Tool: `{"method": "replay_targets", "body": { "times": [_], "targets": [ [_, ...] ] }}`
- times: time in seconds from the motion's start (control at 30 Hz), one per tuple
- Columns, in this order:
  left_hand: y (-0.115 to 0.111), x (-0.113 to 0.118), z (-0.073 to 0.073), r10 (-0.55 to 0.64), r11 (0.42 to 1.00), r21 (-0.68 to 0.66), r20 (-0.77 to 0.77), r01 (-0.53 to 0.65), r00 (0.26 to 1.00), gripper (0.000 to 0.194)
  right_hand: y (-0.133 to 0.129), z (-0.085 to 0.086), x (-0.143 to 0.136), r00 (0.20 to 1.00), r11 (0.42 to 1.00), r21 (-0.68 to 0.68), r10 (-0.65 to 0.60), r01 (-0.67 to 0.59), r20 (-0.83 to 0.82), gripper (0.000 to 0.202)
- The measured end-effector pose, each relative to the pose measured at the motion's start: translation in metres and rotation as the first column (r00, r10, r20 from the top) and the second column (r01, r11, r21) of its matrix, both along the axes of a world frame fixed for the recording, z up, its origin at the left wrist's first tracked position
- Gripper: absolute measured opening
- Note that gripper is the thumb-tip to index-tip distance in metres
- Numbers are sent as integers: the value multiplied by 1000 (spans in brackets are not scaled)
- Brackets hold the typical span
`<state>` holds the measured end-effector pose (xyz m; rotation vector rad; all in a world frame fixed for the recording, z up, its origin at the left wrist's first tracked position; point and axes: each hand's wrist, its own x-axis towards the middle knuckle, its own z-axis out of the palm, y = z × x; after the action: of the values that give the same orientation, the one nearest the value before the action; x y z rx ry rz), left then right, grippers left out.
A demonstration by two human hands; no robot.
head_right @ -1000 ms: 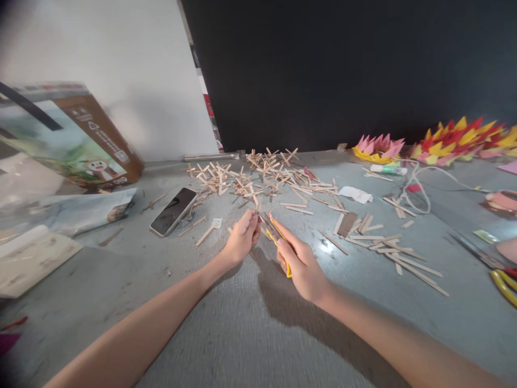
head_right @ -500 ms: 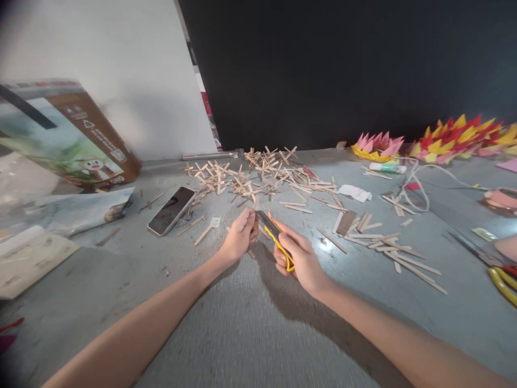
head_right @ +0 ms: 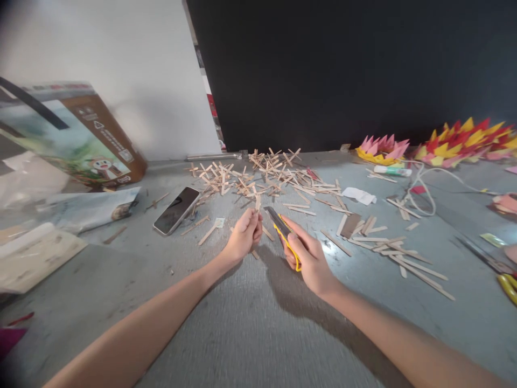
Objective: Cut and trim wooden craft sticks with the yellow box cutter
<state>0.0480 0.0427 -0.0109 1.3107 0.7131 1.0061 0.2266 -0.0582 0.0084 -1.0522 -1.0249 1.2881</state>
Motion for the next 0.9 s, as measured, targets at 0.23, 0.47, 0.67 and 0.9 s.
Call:
{"method": "replay_targets", "body": {
  "times": [0.23, 0.47, 0.67, 0.9],
  "targets": [
    [-3, 2, 3, 20, 998, 52, -52, -17, 998, 42, -1, -4, -1, 979, 997, 34, 57, -65, 194, 63],
    [-4, 0, 1, 90, 987, 144, -159, -67, 983, 32, 2, -1, 0, 963, 992, 117, -68, 39, 259, 66],
    [-9, 4, 22, 232, 941, 316, -333, -123, 914, 18, 13, 35, 20, 890, 948, 311, -194, 63, 412, 32],
    [-66, 1, 35, 234, 843, 459, -782, 281, 578, 37, -3, 104, 69, 691, 963, 266, -164, -43, 705, 34]
  ]
}}
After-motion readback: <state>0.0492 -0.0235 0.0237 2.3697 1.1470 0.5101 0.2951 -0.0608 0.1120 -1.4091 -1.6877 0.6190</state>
